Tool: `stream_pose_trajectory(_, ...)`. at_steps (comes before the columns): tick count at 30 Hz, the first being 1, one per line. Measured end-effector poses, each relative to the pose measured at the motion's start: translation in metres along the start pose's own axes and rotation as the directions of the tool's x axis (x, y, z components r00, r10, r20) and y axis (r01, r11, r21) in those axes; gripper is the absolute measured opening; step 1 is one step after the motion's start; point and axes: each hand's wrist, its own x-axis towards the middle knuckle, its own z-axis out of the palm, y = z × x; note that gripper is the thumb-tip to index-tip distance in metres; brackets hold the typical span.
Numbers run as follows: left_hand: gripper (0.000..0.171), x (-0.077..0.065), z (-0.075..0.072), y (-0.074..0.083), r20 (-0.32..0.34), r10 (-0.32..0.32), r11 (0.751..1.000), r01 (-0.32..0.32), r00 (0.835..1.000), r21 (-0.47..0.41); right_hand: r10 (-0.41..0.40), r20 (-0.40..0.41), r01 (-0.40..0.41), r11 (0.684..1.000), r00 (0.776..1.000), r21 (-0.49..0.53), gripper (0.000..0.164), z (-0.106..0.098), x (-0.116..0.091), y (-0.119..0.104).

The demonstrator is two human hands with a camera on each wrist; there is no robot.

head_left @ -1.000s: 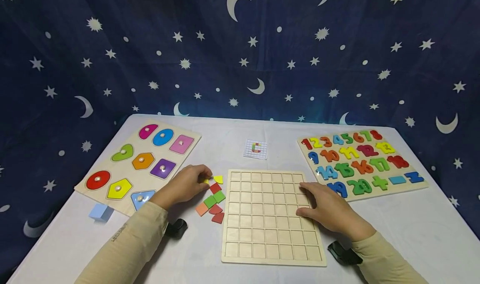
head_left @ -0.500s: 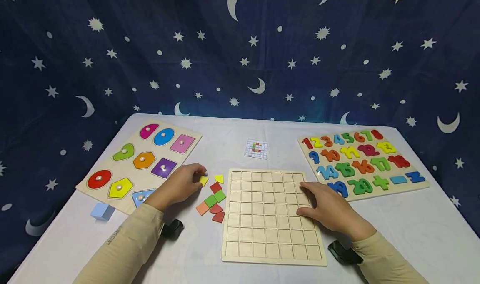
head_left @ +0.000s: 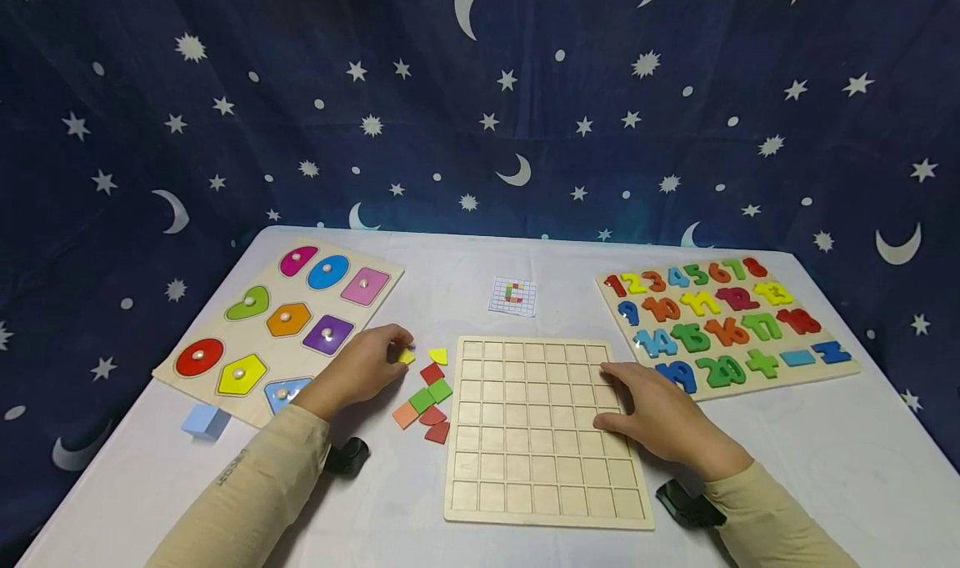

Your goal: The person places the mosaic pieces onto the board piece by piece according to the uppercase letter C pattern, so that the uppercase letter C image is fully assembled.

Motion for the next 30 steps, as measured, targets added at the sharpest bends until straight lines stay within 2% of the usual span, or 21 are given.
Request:
stream_pose_trajectory(6,0.035,0.0,-0.001,0.0,0.003,-0.019,1.0,0.019,1.0,0.001,-0.017,-0.004,0.017,1.0,1.0,0.01,0.075,-0.001,0.0,0.001)
stream_pose_trajectory(13,0.026,0.002,-0.001,0.001,0.005,0.001,1.0,-0.001,1.0,0.007,-0.033,0.021,0.032,0.998,0.999,0.048,0.075,-0.003,-0.001,0.004)
stream_pose_trajectory(22,0.025,0.004,0.002,0.003,0.007,0.02,1.0,-0.02,1.0,-0.01,-0.075,0.071,0.071,0.996,0.995,0.062,0.075,-0.004,-0.002,0.009)
stream_pose_trajectory(28,0.027,0.003,0.0,0.011,0.01,-0.001,1.0,0.001,1.0,-0.014,-0.087,0.075,0.081,0.994,0.993,0.069,0.078,-0.004,-0.004,0.01)
stream_pose_trajectory(30,0.028,0.003,-0.001,0.015,0.014,0.011,1.0,-0.011,1.0,-0.011,-0.092,0.075,0.087,0.993,0.993,0.074,0.08,-0.004,-0.004,0.009)
